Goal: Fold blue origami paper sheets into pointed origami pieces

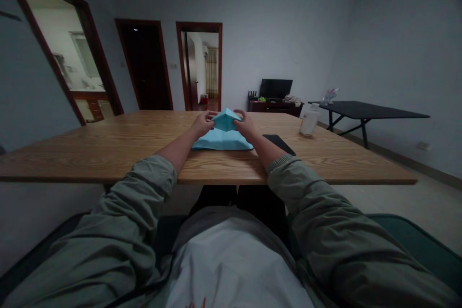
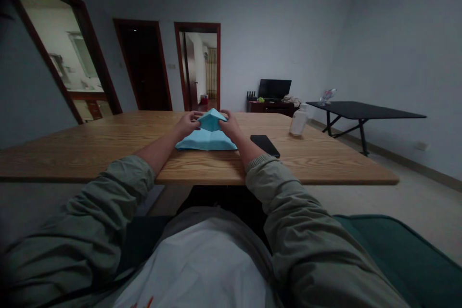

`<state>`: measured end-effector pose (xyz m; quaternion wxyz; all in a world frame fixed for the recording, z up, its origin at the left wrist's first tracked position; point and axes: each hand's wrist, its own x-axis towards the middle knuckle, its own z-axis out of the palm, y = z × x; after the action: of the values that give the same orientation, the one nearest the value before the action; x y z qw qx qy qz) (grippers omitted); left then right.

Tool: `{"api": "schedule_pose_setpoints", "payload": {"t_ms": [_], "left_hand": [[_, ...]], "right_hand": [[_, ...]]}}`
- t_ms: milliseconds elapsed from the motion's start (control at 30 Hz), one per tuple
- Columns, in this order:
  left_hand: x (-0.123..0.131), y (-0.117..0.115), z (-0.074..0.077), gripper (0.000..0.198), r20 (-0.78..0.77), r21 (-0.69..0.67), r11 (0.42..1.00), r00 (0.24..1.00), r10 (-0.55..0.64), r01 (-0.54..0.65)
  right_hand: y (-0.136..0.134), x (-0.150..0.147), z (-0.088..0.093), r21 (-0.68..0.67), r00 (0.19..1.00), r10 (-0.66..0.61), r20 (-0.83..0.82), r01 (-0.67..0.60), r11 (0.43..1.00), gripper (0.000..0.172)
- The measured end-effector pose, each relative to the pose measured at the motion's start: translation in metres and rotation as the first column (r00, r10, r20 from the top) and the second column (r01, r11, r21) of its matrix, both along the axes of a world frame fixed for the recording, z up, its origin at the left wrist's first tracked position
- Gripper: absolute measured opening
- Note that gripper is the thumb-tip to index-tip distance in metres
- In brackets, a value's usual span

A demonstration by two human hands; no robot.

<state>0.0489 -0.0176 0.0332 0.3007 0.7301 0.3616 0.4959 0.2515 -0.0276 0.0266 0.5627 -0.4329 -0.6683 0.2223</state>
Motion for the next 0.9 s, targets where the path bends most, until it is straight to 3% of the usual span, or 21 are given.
{"api": "schedule_pose_setpoints", "payload": {"t_ms": [67,133,267,367,533,767,900], "left_hand": [[0.0,-0.002,-0.001,0.041,-0.18,0.211,0.975,0.978,0.104,-0.065],[0.005,-0.009,-0.001,0.041,-0.31,0.38,0.924,0.936,0.166,-0.038],[0.022,-0.026,0.0,0.046,-0.422,0.539,0.84,0.882,0.21,0.058],[0.03,-0.032,0.001,0.047,-0.457,0.578,0.809,0.863,0.213,0.106],[0.025,-0.033,0.005,0.042,-0.376,0.552,0.831,0.909,0.179,0.065],[0.02,-0.034,0.009,0.044,-0.276,0.608,0.793,0.929,0.248,-0.032],[0.02,-0.033,0.008,0.045,-0.263,0.643,0.764,0.92,0.29,-0.057]], "right_hand": [[-0.001,0.001,-0.001,0.048,0.983,-0.052,0.175,0.044,0.998,0.046],[-0.004,0.001,-0.002,0.098,0.939,-0.121,0.322,0.094,0.991,0.035],[-0.011,0.001,0.001,0.149,0.86,-0.267,0.434,0.224,0.963,0.036],[-0.014,0.003,0.004,0.148,0.841,-0.295,0.454,0.256,0.955,0.038],[-0.01,0.004,0.002,0.188,0.895,-0.25,0.37,0.191,0.963,0.036],[-0.009,0.004,0.005,0.279,0.907,-0.324,0.267,0.249,0.927,0.064],[-0.015,0.003,0.007,0.325,0.937,-0.246,0.248,0.159,0.932,0.069]]}}
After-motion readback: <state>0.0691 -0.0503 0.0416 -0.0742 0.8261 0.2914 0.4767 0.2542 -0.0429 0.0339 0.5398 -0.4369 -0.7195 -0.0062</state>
